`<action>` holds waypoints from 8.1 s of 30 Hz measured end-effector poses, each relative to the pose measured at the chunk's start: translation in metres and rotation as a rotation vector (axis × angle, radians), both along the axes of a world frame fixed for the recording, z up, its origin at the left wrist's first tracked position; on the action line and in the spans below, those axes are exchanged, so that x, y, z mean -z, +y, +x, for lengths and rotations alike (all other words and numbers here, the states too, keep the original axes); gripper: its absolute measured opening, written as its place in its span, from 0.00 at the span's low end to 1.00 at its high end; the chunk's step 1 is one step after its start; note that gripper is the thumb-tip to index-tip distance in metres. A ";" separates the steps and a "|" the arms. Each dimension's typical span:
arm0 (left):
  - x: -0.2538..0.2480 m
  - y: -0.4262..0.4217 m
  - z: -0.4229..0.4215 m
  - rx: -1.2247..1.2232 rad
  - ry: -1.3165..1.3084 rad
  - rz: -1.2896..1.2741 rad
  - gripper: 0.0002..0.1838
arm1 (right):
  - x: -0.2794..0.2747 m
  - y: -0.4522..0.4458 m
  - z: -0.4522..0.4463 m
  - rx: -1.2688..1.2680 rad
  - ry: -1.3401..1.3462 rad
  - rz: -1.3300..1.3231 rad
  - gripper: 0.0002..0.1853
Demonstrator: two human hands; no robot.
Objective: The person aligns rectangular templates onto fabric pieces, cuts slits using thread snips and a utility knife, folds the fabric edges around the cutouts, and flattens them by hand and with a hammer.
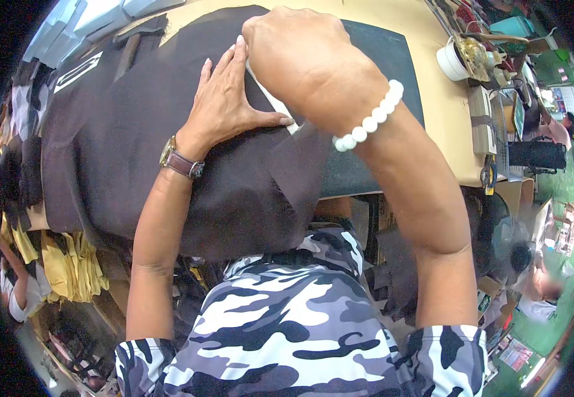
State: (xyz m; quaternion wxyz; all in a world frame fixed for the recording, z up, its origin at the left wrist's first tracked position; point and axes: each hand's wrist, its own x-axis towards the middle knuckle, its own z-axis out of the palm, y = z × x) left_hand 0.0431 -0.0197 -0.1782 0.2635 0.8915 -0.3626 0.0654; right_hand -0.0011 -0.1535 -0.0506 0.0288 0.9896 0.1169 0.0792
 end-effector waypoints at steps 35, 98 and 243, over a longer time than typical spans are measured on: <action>-0.010 -0.001 0.001 -0.010 0.024 0.078 0.66 | -0.002 -0.005 -0.125 0.193 0.199 0.003 0.16; -0.046 0.012 -0.010 -0.220 0.992 -0.565 0.13 | 0.103 -0.019 -0.109 0.281 0.109 2.033 0.14; -0.060 -0.066 -0.102 -0.206 1.040 -1.384 0.09 | 0.064 -0.024 -0.124 0.342 -0.168 1.944 0.15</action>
